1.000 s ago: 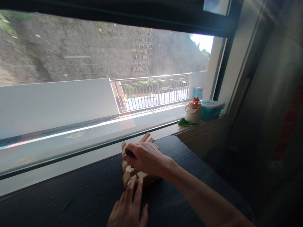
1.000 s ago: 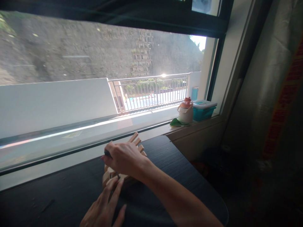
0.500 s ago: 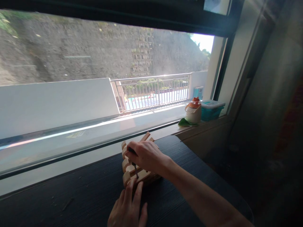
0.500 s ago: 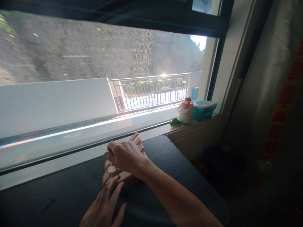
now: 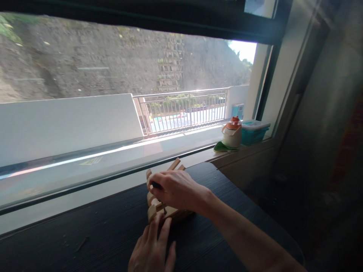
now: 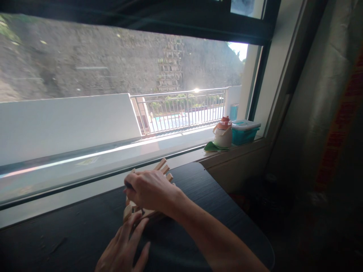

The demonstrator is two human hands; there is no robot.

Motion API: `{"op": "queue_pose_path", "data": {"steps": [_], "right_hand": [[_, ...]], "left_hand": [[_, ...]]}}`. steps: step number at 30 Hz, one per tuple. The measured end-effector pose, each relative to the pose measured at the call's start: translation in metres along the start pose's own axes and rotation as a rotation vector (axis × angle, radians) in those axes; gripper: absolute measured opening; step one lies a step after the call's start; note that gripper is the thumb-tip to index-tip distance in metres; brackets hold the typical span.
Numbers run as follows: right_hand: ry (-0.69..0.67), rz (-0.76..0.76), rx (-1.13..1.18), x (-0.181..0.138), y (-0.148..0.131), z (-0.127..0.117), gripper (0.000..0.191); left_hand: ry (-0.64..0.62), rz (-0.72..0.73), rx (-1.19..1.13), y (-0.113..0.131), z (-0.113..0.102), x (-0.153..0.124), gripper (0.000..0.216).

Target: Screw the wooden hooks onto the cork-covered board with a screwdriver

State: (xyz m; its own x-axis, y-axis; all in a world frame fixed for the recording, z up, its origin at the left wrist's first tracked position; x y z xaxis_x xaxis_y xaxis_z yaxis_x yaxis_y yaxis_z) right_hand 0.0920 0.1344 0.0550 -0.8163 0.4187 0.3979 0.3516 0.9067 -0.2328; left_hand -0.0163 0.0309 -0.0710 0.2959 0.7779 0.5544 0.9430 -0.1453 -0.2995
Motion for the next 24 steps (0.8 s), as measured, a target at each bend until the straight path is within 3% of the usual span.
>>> {"op": "queue_pose_path", "data": {"steps": [13,20,24], "right_hand": [[0.005,0.255,-0.029,0.008,0.008,0.013,0.03],[-0.018,0.073,-0.061,0.002,-0.002,0.006,0.026],[-0.042,0.054,-0.069,0.001,-0.003,0.003,0.023]], "left_hand": [[0.039,0.01,0.021,0.004,0.0,0.003,0.04],[0.033,0.011,0.04,0.003,-0.003,0.002,0.04],[0.009,-0.002,0.024,0.001,-0.001,0.001,0.041]]}}
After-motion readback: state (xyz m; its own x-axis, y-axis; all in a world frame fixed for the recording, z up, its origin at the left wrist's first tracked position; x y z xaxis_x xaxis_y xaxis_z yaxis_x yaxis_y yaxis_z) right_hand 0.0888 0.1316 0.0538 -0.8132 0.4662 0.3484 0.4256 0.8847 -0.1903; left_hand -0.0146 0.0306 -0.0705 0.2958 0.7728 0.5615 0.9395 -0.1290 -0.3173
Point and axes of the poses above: each hand's wrist, its own x-axis towards the middle knuckle, its own z-axis out of the palm, y = z × x, the point moved 2 cm from there along x, towards the middle knuckle, and after that the axes turned 6 degrees about -y, right-handed, at the moved point
